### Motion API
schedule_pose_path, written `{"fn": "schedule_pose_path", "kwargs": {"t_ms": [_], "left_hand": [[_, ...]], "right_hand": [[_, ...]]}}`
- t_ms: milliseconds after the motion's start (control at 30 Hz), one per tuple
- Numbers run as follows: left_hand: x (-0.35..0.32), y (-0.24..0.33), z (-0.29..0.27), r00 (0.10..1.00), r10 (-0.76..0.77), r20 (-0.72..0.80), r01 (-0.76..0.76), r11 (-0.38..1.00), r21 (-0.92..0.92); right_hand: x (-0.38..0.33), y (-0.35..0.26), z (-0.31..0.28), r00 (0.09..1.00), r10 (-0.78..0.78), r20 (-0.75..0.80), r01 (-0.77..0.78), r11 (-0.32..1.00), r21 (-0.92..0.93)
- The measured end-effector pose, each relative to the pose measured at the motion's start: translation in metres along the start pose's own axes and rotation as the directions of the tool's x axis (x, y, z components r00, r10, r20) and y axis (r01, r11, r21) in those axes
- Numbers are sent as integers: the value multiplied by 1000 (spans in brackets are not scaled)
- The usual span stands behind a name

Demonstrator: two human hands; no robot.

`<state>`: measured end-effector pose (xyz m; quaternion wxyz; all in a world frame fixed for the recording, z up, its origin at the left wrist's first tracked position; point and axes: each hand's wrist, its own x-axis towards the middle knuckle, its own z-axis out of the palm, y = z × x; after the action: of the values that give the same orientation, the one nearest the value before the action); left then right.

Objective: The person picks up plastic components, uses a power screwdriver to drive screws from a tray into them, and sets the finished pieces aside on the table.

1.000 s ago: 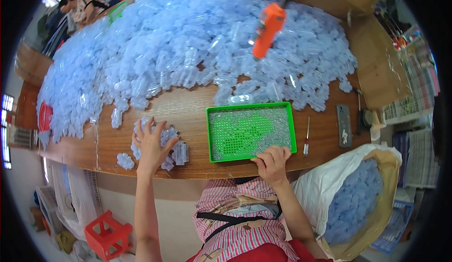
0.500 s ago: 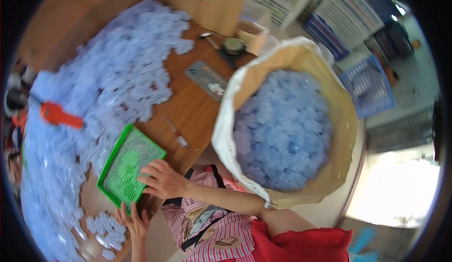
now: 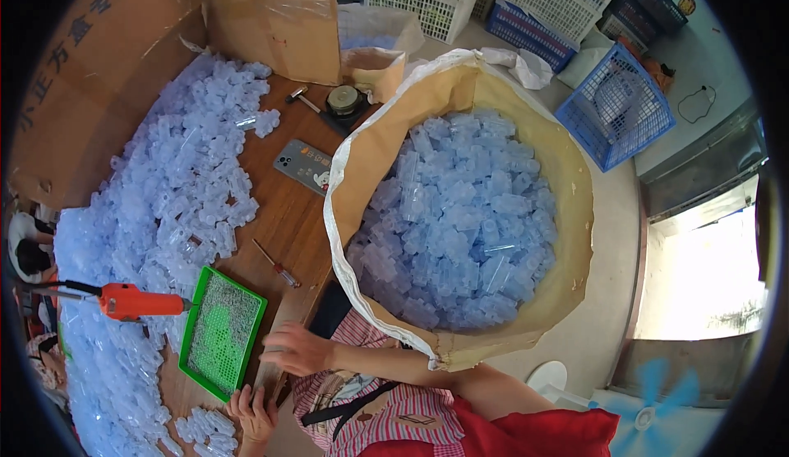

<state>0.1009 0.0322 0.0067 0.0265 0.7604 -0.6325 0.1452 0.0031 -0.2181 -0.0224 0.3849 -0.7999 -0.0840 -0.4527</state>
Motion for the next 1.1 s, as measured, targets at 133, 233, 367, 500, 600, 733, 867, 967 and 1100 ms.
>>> {"fn": "schedule_pose_path", "kwargs": {"t_ms": [133, 233, 367, 500, 600, 733, 867, 967, 1100], "left_hand": [[2, 4, 1, 998, -3, -62, 5, 1000, 27], [-1, 2, 1, 978, 176, -114, -176, 984, 6], [10, -5, -3, 876, 481, -43, -469, 825, -315], [32, -7, -12, 823, 566, 50, -520, 785, -335], [23, -13, 2, 836, 524, 161, -386, 771, -507], [2, -18, 18, 857, 390, 337, -46, 709, -704], [-3, -18, 15, 840, 379, 389, 79, 624, -777], [47, -9, -13, 838, 481, 257, -167, 675, -719], [23, -14, 0, 854, 434, 287, -138, 721, -679]], "right_hand": [[-83, -4, -48, 925, 354, 139, -331, 929, -164], [-142, -13, -80, 694, 714, 96, -717, 697, 8], [-234, -10, -81, 623, 772, -126, -770, 578, -269], [-232, -22, -85, 497, 861, -103, -847, 456, -273], [-216, -24, -84, 400, 911, -100, -892, 361, -272], [-199, -36, -107, 218, 969, -121, -950, 182, -255], [-175, -57, -130, 35, 995, -97, -976, 13, -216], [-160, -58, -140, -57, 996, -63, -980, -68, -188], [-144, -49, -130, -120, 992, 48, -981, -111, -157]]}}
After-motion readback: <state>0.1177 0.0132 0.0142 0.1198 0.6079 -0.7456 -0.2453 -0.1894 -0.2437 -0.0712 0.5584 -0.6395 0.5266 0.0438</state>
